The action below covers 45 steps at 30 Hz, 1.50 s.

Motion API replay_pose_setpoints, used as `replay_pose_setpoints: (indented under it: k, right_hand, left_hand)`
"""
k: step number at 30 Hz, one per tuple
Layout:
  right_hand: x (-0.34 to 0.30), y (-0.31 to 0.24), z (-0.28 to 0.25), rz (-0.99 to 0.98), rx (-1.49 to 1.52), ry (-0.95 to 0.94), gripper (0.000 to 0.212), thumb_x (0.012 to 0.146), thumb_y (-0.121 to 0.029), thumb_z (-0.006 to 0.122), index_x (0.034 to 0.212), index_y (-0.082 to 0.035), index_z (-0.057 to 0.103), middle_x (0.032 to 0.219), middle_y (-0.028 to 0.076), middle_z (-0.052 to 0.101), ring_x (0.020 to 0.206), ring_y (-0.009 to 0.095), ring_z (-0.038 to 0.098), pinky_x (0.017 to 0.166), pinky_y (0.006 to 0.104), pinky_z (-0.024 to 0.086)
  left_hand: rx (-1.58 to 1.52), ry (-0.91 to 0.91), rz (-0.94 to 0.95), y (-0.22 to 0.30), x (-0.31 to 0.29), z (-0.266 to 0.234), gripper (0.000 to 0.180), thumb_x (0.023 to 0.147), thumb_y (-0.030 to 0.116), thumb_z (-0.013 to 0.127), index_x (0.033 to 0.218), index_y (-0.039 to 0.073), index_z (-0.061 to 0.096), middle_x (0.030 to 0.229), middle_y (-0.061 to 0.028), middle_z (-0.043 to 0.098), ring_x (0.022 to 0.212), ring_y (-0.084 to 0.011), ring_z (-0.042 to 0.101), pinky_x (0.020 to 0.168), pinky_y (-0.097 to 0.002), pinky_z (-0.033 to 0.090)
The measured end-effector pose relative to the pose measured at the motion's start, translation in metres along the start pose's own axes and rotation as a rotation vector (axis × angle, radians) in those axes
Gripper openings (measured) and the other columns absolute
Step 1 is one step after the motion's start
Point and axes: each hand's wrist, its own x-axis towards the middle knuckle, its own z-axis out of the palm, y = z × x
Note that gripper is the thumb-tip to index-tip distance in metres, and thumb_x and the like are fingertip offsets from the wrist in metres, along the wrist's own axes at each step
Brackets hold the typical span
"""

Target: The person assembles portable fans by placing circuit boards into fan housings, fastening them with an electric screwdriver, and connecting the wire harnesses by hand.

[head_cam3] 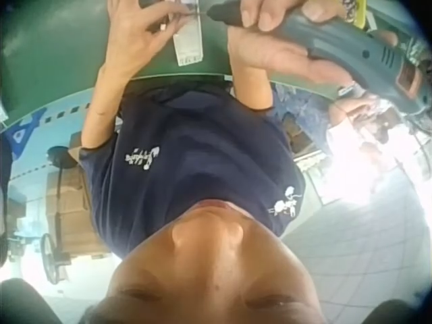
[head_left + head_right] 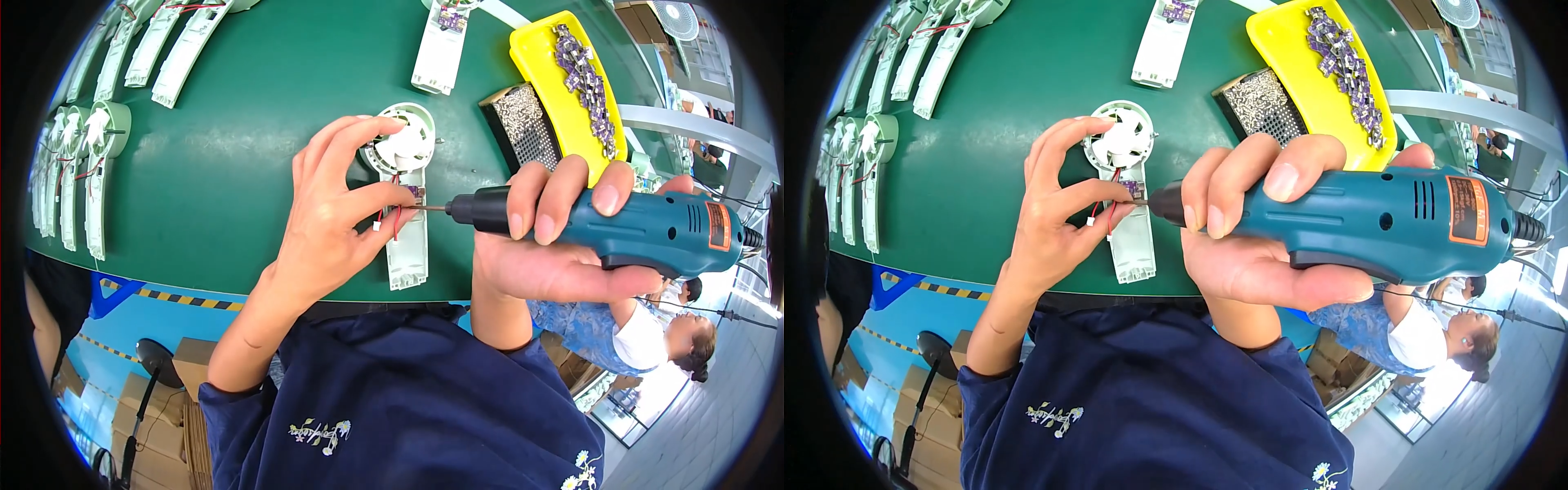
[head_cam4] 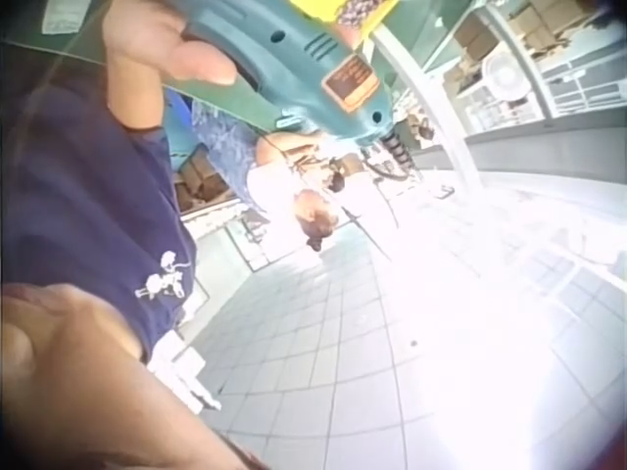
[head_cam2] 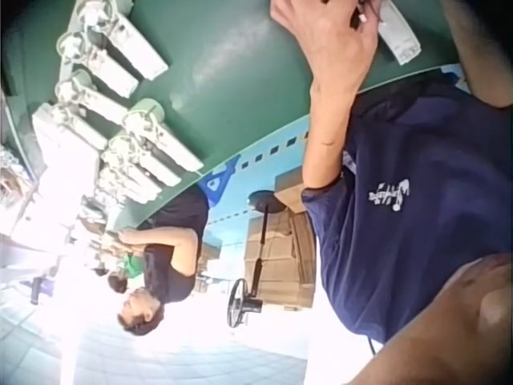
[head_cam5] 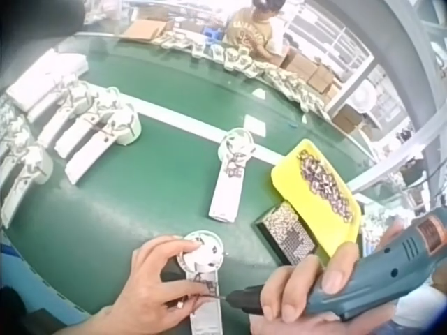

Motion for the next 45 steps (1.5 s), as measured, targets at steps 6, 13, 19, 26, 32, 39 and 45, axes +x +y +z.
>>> replay_pose_setpoints:
  k: [6, 13, 19, 26, 32, 39, 45]
  right_hand:
    - [-0.003, 0.002, 0.002, 0.108, -0.047, 0.051, 0.091, 0.095, -0.071, 0.055, 0.161, -0.025, 0.012, 0.106, 0.007, 0.054, 0.058, 0.012, 0.050, 0.047, 0.0268, 0.046]
    - [-0.019, 0.020, 0.027, 0.189, 0.043, 0.264, 0.079, 0.085, -0.061, 0.079, 0.124, -0.007, 0.037, 0.090, 0.013, 0.053, 0.061, 0.013, 0.055, 0.056, 0.0246, 0.049]
    - [-0.026, 0.009, 0.011, 0.206, -0.134, -0.028, 0.075, 0.085, -0.060, 0.078, 0.118, -0.006, 0.037, 0.093, 0.012, 0.056, 0.063, 0.013, 0.057, 0.058, 0.0234, 0.049]
    - [-0.027, 0.014, 0.015, 0.171, 0.088, 0.052, 0.076, 0.080, -0.053, 0.083, 0.117, -0.006, 0.036, 0.097, 0.011, 0.056, 0.064, 0.013, 0.059, 0.060, 0.0253, 0.050]
    - [-0.028, 0.028, 0.016, 0.031, 0.179, 0.066, 0.073, 0.080, -0.052, 0.085, 0.118, -0.002, 0.047, 0.098, 0.013, 0.057, 0.063, 0.017, 0.060, 0.057, 0.0261, 0.051]
    - [-0.008, -0.008, 0.021, -0.150, -0.119, 0.012, 0.093, 0.097, -0.061, 0.063, 0.166, -0.036, 0.006, 0.109, 0.008, 0.055, 0.062, 0.022, 0.053, 0.050, 0.0352, 0.045]
    - [-0.006, -0.014, 0.001, -0.011, -0.103, -0.237, 0.088, 0.098, -0.060, 0.062, 0.165, -0.034, 0.011, 0.114, 0.011, 0.056, 0.059, 0.023, 0.053, 0.050, 0.0372, 0.050]
  left_hand:
    - [-0.009, 0.032, 0.051, -0.002, 0.005, 0.003, 0.023, 0.064, 0.005, 0.085, 0.084, 0.010, 0.076, 0.140, -0.0137, 0.059, 0.133, -0.0400, 0.051, 0.108, -0.0496, 0.039]
    - [-0.004, 0.036, -0.004, -0.001, -0.004, 0.001, 0.021, 0.065, -0.003, 0.081, 0.084, 0.004, 0.073, 0.142, -0.0157, 0.056, 0.136, -0.0427, 0.048, 0.115, -0.0529, 0.036]
    - [-0.056, 0.014, -0.033, 0.003, 0.002, 0.000, 0.023, 0.063, -0.007, 0.075, 0.083, 0.003, 0.070, 0.141, -0.0152, 0.057, 0.137, -0.0426, 0.048, 0.115, -0.0525, 0.036]
    - [-0.049, 0.006, -0.023, 0.002, -0.002, 0.000, 0.023, 0.063, -0.007, 0.076, 0.084, 0.003, 0.072, 0.141, -0.0153, 0.057, 0.137, -0.0426, 0.048, 0.115, -0.0526, 0.036]
    - [-0.028, 0.020, -0.095, 0.003, -0.008, -0.008, 0.024, 0.063, -0.004, 0.079, 0.085, 0.003, 0.074, 0.141, -0.0157, 0.057, 0.137, -0.0425, 0.048, 0.114, -0.0525, 0.037]
    - [-0.055, 0.035, 0.054, -0.001, 0.011, 0.003, 0.027, 0.066, 0.004, 0.087, 0.090, 0.008, 0.076, 0.139, -0.0120, 0.060, 0.133, -0.0375, 0.052, 0.109, -0.0464, 0.039]
    - [-0.047, 0.056, 0.023, -0.004, 0.003, 0.000, 0.029, 0.064, 0.003, 0.087, 0.089, 0.009, 0.075, 0.140, -0.0095, 0.060, 0.131, -0.0360, 0.054, 0.105, -0.0446, 0.041]
